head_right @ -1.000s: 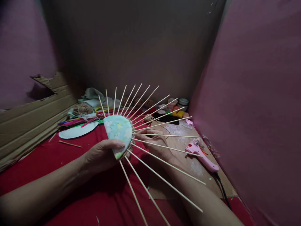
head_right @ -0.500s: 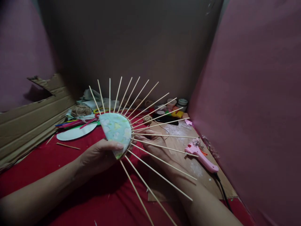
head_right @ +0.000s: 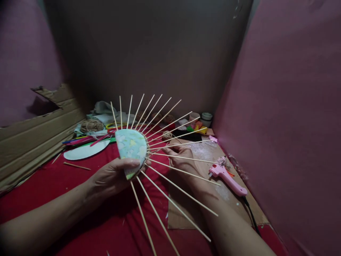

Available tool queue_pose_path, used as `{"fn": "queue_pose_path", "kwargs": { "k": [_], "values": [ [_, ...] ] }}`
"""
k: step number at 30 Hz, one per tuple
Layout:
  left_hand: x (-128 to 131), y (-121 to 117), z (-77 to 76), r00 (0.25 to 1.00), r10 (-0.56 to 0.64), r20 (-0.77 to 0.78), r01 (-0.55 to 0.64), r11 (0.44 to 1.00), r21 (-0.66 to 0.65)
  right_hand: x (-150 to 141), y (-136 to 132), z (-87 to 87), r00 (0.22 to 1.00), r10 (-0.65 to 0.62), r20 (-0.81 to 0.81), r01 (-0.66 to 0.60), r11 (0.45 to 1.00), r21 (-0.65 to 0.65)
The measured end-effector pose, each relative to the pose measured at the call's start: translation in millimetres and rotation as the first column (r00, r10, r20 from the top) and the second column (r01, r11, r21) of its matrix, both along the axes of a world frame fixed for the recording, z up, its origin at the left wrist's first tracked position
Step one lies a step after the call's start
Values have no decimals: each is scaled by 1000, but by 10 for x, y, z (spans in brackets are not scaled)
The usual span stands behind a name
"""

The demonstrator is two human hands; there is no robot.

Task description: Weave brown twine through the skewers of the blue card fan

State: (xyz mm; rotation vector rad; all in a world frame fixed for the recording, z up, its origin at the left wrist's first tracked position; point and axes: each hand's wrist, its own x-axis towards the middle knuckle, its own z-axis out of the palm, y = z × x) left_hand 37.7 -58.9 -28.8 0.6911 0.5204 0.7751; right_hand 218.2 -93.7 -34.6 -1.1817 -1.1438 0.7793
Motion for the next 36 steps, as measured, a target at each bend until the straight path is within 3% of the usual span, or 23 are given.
{"fn": "queue_pose_path", "kwargs": {
  "k": [4, 10, 14, 19, 23, 27, 31, 36],
  "values": [
    [-10, 0, 35, 999, 5, -34, -5, 1000, 8, 140, 61, 6, 973, -188, 131, 183, 982, 47],
    [-9, 27, 32, 999, 15, -40, -14, 1000, 11, 262, 36, 141, 934, -347, 91, 342, 937, 67],
    [-9, 54, 11, 998, 47, -38, -47, 999, 2, 410, 108, 80, 955, -266, -129, 280, 955, 100],
    [1, 73, 47, 993, 111, -34, -111, 994, -13, 536, 120, 3, 953, -43, -301, 52, 998, 22],
    [8, 111, 66, 991, 136, -14, -136, 991, -7, 628, 40, 44, 905, 117, -410, -140, 990, -28],
    [6, 159, 51, 985, 171, -5, -171, 985, 5, 743, -6, 84, 869, 208, -450, -227, 974, 11],
    [-17, 196, 49, 978, 205, -31, -205, 979, 7, 805, 1, 106, 885, 236, -400, -193, 970, 146],
    [-76, 230, 110, 981, 176, -84, -171, 984, 57, 820, 73, 99, 898, 40, -438, 19, 991, 129]
  ]
}}
